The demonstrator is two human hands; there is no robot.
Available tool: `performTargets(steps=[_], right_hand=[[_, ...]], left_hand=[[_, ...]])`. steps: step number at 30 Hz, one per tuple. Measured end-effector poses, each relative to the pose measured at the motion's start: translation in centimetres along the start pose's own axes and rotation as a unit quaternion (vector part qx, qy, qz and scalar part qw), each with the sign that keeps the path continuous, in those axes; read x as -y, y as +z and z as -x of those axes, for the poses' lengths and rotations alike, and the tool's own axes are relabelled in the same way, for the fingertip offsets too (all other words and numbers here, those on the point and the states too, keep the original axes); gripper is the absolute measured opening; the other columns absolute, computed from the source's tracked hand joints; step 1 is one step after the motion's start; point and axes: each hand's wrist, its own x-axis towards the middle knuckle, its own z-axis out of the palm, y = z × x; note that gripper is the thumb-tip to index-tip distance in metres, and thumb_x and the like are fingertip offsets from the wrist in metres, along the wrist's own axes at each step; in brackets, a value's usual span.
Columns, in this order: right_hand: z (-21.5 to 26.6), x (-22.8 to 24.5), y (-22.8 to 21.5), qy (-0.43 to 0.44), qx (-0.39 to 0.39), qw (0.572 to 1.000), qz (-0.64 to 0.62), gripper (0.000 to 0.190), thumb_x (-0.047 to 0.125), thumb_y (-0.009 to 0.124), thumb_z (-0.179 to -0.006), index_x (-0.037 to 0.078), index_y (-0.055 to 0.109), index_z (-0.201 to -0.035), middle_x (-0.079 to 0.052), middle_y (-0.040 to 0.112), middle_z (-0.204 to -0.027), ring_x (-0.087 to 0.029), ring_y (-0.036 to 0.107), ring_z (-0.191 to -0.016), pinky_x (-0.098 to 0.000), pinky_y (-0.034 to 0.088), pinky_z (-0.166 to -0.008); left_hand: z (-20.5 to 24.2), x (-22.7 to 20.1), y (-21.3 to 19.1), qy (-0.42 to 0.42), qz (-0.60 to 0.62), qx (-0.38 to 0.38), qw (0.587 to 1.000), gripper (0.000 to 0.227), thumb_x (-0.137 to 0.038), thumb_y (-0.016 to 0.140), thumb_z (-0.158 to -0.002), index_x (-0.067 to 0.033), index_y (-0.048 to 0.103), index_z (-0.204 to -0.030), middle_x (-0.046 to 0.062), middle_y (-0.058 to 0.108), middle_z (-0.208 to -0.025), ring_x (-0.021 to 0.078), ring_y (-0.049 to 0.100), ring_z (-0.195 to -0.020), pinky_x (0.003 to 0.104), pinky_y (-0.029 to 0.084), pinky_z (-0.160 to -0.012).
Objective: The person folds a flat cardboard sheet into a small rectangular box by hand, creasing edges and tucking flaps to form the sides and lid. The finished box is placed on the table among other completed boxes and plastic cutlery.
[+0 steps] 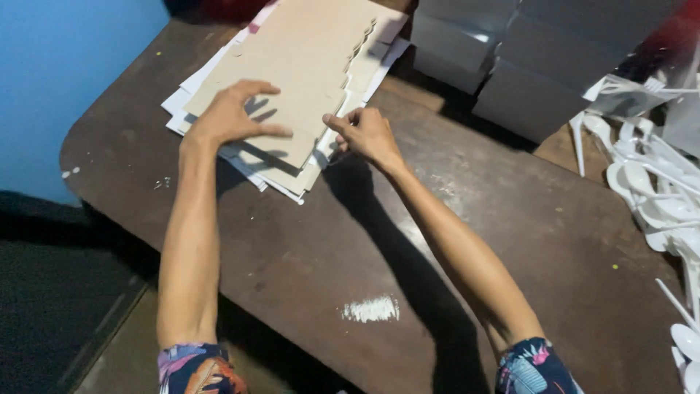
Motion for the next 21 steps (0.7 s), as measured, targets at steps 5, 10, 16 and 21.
performTargets(steps=[5,10,16,21], right_hand=[[-0.5,0.1,6.1,0.086,-0.021,0.986,-0.143,0.055,0.048,0.084,-0.078,-0.003,0.067,-0.067,-0.022,0.068,-0.058,-0.031,0.073,-0.049,-0.0362,0.063,-0.047],[-1.3,-0.5,8.2,0.11,-0.056,0.968,-0.219,0.039,0.024,0.086,-0.082,-0.002,0.062,-0.067,-0.021,0.064,-0.054,-0.025,0.071,-0.045,-0.0312,0.061,-0.044],[-3.4,-4.1,8.9,0.086,-0.066,0.978,-0.18,0.049,0.039,0.088,-0.082,0.0,0.061,-0.071,-0.017,0.065,-0.059,-0.024,0.074,-0.055,-0.0316,0.064,-0.049],[-6.0,-7.4,9.2,0.083,-0.037,0.974,-0.21,0.055,0.052,0.085,-0.083,0.001,0.064,-0.078,-0.011,0.062,-0.066,-0.016,0.069,-0.055,-0.0286,0.06,-0.048]], left_hand=[[4.8,5.1,2.1,0.015,-0.037,0.039,0.998,0.069,-0.026,0.092,-0.068,-0.0142,0.069,-0.132,0.02,0.057,-0.147,0.0439,0.047,-0.139,0.057,0.04,-0.114],[2.9,10.9,4.6,0.06,-0.16,0.005,0.985,0.039,-0.025,0.074,-0.096,-0.0295,0.068,-0.134,0.004,0.062,-0.144,0.0313,0.054,-0.135,0.054,0.051,-0.104],[-0.6,11.4,3.3,-0.04,-0.239,0.087,0.966,0.036,-0.037,0.084,-0.083,-0.0508,0.073,-0.115,-0.003,0.074,-0.124,0.0332,0.067,-0.118,0.049,0.055,-0.101],[-2.3,10.2,-0.5,-0.094,-0.121,0.15,0.977,0.033,-0.031,0.089,-0.075,-0.0388,0.08,-0.105,-0.004,0.077,-0.114,0.0347,0.064,-0.123,0.05,0.049,-0.11]])
